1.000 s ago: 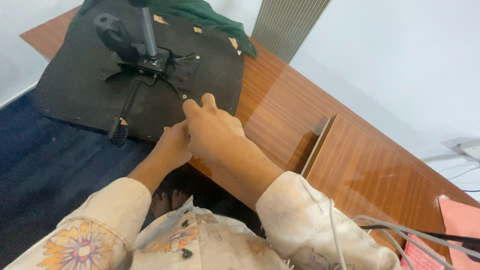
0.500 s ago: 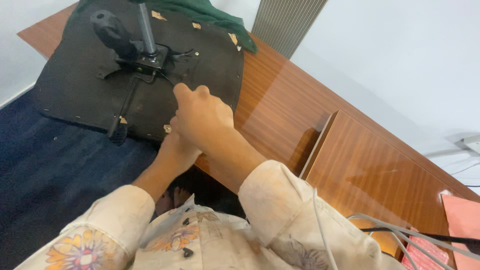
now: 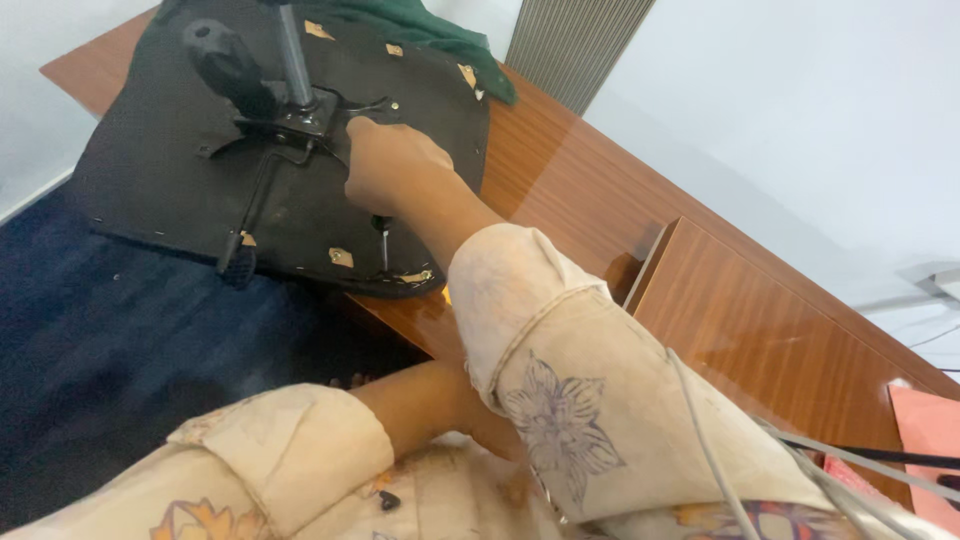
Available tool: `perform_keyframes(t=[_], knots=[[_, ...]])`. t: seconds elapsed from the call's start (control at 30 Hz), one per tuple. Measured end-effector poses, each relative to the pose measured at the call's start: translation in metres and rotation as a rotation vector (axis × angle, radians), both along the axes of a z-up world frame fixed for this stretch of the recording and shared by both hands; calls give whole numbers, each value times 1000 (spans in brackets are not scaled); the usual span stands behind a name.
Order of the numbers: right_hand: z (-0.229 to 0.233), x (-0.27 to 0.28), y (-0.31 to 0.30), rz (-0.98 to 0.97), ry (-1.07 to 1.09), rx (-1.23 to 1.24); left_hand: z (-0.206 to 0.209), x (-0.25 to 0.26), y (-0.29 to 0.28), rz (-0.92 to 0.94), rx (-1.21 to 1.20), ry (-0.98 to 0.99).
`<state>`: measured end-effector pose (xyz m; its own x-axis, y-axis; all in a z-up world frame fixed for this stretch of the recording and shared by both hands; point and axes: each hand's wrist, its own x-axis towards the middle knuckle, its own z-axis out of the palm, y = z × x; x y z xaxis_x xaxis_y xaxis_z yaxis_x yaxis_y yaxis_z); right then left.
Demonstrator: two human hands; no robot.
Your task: The person uses a screwdriver to tighten screws on the underside of an overturned chair base. They systematically work through multiple screw locations, rotating the chair slightly to access different areas.
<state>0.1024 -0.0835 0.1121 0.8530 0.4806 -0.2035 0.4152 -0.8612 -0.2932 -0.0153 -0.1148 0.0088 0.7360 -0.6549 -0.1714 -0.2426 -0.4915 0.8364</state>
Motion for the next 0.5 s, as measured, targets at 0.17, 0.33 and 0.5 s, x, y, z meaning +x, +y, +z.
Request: perform_keyframes(t=[0.17, 0.33, 0.5], knots=[[2, 7, 4, -29, 55, -14, 19, -19, -5, -131, -3, -2], [-1, 3, 12, -38, 64, 0, 26, -36, -7, -208, 3, 24], [1, 11, 9, -64, 84, -5, 36, -37, -23, -291, -37, 16]])
